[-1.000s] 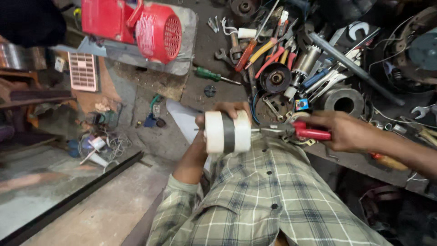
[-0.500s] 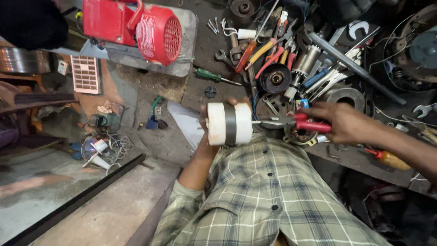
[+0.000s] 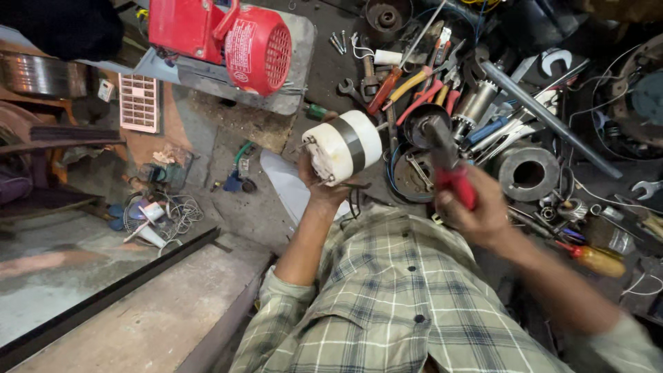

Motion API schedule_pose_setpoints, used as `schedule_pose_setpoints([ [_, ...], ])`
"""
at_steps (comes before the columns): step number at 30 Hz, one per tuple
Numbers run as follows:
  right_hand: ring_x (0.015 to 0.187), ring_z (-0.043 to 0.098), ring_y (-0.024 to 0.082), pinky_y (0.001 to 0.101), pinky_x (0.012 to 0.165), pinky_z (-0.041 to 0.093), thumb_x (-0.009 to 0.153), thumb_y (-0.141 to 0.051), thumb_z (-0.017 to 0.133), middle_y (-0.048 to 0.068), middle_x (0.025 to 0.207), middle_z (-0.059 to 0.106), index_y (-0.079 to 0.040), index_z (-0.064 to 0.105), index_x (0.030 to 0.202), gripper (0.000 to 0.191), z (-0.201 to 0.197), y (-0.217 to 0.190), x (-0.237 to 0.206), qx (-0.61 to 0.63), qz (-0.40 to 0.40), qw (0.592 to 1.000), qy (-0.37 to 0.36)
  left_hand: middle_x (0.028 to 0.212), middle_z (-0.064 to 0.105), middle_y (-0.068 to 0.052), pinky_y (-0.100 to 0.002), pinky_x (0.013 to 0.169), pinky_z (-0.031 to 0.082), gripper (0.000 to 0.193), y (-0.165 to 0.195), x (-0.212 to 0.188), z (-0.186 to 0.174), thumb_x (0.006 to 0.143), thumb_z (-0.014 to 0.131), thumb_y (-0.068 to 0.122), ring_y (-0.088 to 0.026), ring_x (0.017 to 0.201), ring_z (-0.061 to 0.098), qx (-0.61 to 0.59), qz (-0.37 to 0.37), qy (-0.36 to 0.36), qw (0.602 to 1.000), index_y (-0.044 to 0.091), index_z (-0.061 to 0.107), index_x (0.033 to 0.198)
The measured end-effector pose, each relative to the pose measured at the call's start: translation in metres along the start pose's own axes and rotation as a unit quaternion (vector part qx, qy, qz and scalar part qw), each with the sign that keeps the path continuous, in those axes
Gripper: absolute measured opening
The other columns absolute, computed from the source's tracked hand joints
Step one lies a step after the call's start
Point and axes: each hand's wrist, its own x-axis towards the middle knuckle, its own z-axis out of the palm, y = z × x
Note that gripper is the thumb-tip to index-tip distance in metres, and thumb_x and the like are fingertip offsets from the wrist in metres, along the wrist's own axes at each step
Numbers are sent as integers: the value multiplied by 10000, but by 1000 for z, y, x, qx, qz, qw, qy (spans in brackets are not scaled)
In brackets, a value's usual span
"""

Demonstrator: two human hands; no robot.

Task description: The person uses pliers to strip and adjust wires on a white cylindrical electrical component, then wipes it with a cloth. They later walk to a water dispenser and operate the tap.

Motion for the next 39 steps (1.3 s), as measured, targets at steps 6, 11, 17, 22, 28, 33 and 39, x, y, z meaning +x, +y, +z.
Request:
schedule_pose_setpoints([
  [6, 777, 684, 214, 345, 676, 552, 996, -394, 609, 91, 942, 699, -37, 595, 1311, 476, 47, -47, 14, 213, -76, 972, 69, 1468, 563, -161, -580, 1169, 439, 836, -5, 18, -1, 906, 698, 583, -352, 1377, 544, -2, -17, -41, 999, 59, 466, 1514],
  [11, 694, 671, 297, 417, 654, 529, 999, -326, 596, 147, 821, 693, -30, 651, 1201, 363, 35, -62, 37, -11, 68, 995, -75, 1454, 564, -167, -573, 1152, 444, 826, 3, 26, -1, 904, 690, 590, -354, 1358, 549, 11, -10, -34, 999, 59, 478, 1501],
  [17, 746, 613, 267, 402, 716, 503, 999, -544, 473, 152, 829, 629, -21, 612, 1181, 571, 46, -63, 39, 320, -23, 945, 56, 1437, 566, -175, -566, 1133, 449, 815, 3, 35, 3, 903, 681, 599, -356, 1336, 554, 19, -13, -32, 999, 60, 493, 1484],
  [22, 603, 681, 208, 393, 600, 541, 976, -339, 535, 90, 678, 692, -54, 660, 1109, 339, 45, -62, 41, 96, 184, 976, -68, 1422, 568, -181, -559, 1116, 454, 807, 22, 44, 4, 901, 673, 607, -357, 1317, 558, 23, 26, -10, 999, 60, 505, 1470],
  [28, 708, 616, 255, 393, 650, 496, 1022, -302, 552, 152, 779, 645, -11, 655, 1141, 331, 58, -60, 47, 50, 41, 997, -34, 1405, 570, -189, -552, 1096, 460, 798, 21, 44, 4, 899, 663, 616, -359, 1295, 564, 35, 13, -20, 999, 61, 519, 1454],
  [33, 590, 650, 234, 372, 593, 504, 1032, -345, 533, 106, 667, 657, -45, 664, 1008, 329, 55, -45, 49, 95, 121, 986, -59, 1390, 571, -195, -546, 1079, 465, 791, 20, 46, 3, 898, 655, 623, -361, 1277, 568, 40, 17, -17, 999, 61, 531, 1440],
  [39, 593, 660, 230, 382, 596, 512, 1021, -361, 564, 102, 674, 667, -40, 662, 965, 340, 49, -56, 46, 88, 100, 990, -49, 1373, 573, -203, -538, 1060, 471, 783, 20, 42, 3, 896, 646, 632, -363, 1254, 573, 41, 12, -20, 999, 62, 546, 1423],
])
